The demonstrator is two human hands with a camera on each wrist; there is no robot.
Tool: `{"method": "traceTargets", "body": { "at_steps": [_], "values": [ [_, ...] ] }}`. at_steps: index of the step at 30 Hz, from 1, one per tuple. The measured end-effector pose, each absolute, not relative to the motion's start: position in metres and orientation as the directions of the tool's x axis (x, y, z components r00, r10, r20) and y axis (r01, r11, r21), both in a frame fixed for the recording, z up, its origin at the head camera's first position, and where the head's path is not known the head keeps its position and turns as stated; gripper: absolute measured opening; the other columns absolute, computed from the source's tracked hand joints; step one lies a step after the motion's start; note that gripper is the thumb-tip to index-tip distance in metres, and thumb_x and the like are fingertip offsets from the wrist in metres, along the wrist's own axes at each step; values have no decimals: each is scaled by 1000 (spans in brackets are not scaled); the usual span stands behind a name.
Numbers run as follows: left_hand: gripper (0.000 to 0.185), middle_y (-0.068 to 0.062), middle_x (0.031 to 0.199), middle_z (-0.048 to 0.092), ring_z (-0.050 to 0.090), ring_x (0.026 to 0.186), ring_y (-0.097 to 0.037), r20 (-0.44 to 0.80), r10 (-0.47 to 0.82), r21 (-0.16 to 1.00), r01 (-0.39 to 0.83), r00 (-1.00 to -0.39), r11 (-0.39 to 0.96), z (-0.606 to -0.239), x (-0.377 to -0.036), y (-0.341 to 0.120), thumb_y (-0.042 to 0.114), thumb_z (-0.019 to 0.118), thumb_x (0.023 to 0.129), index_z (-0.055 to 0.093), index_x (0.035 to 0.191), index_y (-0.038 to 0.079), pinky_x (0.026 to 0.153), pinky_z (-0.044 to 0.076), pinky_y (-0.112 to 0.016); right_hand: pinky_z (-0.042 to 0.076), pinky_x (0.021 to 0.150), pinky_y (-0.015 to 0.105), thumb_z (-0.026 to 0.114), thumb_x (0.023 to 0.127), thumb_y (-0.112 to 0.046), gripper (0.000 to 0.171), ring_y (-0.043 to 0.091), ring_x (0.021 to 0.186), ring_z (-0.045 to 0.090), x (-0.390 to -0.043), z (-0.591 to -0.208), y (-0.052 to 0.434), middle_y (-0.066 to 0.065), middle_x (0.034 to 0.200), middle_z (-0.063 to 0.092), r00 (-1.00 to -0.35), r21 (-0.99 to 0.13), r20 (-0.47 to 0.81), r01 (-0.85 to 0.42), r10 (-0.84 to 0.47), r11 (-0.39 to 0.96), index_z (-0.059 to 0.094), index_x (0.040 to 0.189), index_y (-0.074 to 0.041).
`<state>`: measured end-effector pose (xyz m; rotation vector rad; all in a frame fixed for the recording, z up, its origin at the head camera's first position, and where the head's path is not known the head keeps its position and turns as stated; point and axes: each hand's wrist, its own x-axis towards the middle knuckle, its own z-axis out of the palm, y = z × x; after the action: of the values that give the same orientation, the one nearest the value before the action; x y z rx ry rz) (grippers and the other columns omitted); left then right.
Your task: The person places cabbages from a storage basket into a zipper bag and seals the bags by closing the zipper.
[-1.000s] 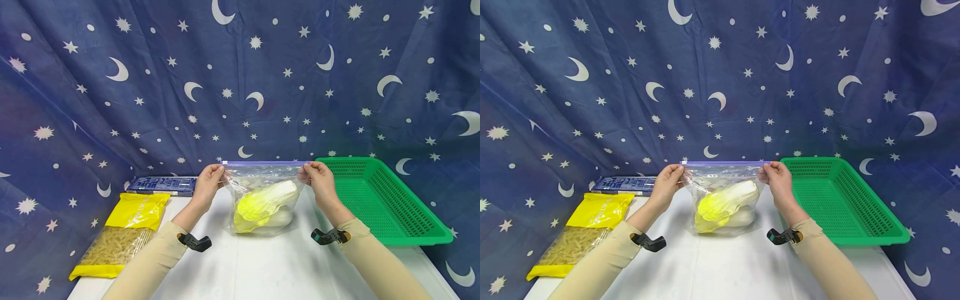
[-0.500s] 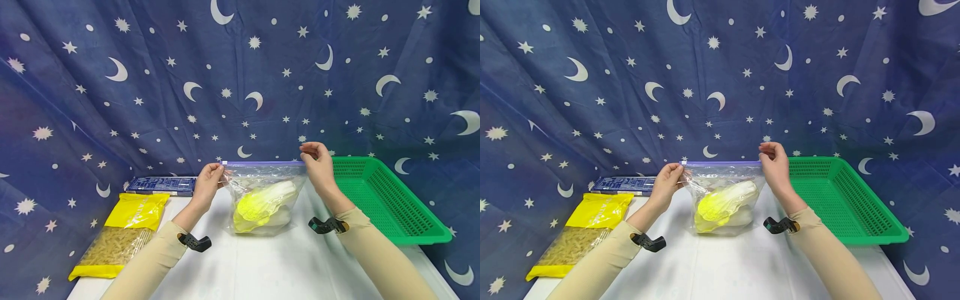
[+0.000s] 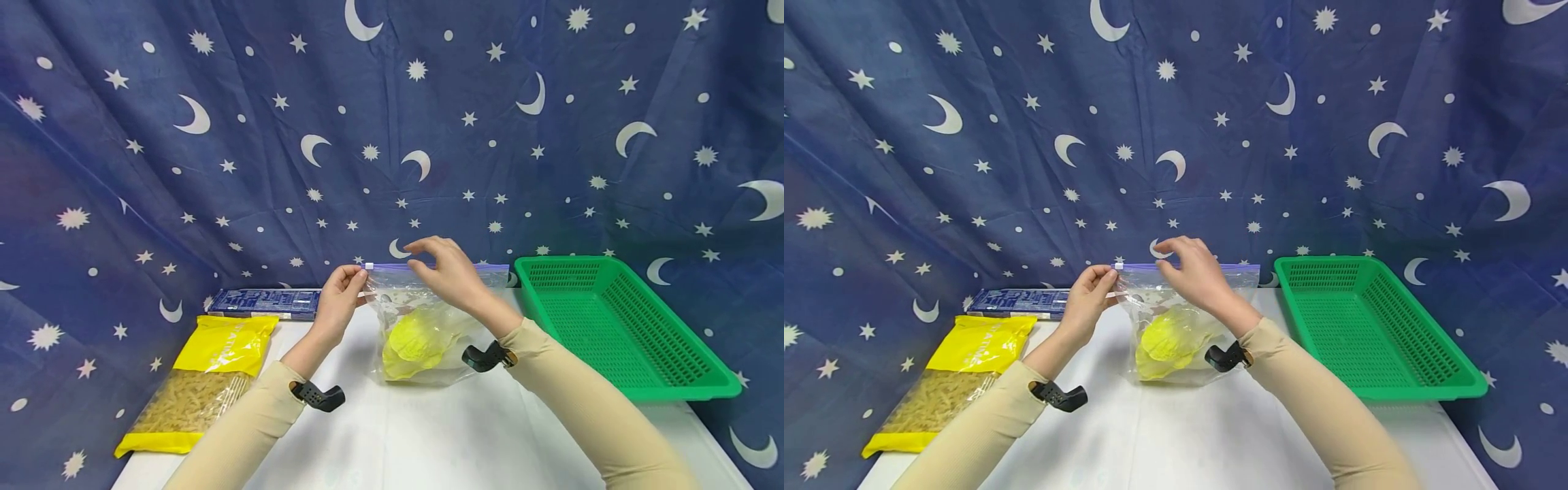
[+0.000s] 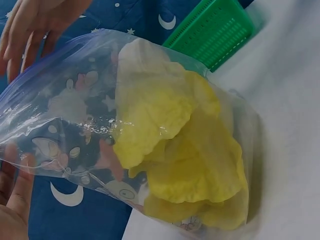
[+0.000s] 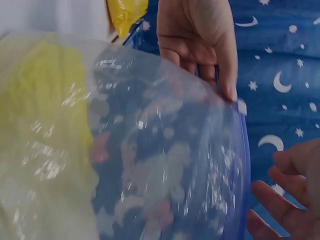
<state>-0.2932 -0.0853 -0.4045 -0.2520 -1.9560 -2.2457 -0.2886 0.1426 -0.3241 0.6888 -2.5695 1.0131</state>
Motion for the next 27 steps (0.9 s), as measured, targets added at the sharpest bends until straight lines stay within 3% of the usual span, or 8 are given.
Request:
{"method": "traceTargets", "body": {
  "at_steps": [10, 18, 27],
  "values": [
    [19, -7, 100, 63, 64, 95, -16, 279, 25, 950, 272, -960, -154, -404, -293, -88, 13, 60, 105, 57, 119, 1, 86, 61, -36, 49, 100, 38, 69, 99, -24, 26, 22, 116, 56, -303, -326, 102, 0, 119, 70, -795, -422, 386, -603, -467, 677, 73, 122, -12],
    [17, -6, 101, 64, 66, 94, -15, 310, 39, 944, 302, -950, -132, -403, -292, -89, 13, 60, 105, 56, 117, 1, 83, 61, -32, 51, 93, 36, 70, 97, -27, 18, 21, 108, 58, -309, -324, 88, -3, 111, 72, -795, -393, 381, -601, -472, 696, 75, 109, -16],
    [21, -29, 116, 57, 63, 97, -22, 296, 41, 948, 288, -954, -135, -402, -292, -90, 17, 63, 104, 58, 116, 0, 86, 62, -41, 52, 85, 35, 71, 94, -24, 10, 20, 100, 60, -312, -326, 83, -5, 99, 72, -792, -393, 396, -603, -465, 694, 74, 100, -16]
  ]
}}
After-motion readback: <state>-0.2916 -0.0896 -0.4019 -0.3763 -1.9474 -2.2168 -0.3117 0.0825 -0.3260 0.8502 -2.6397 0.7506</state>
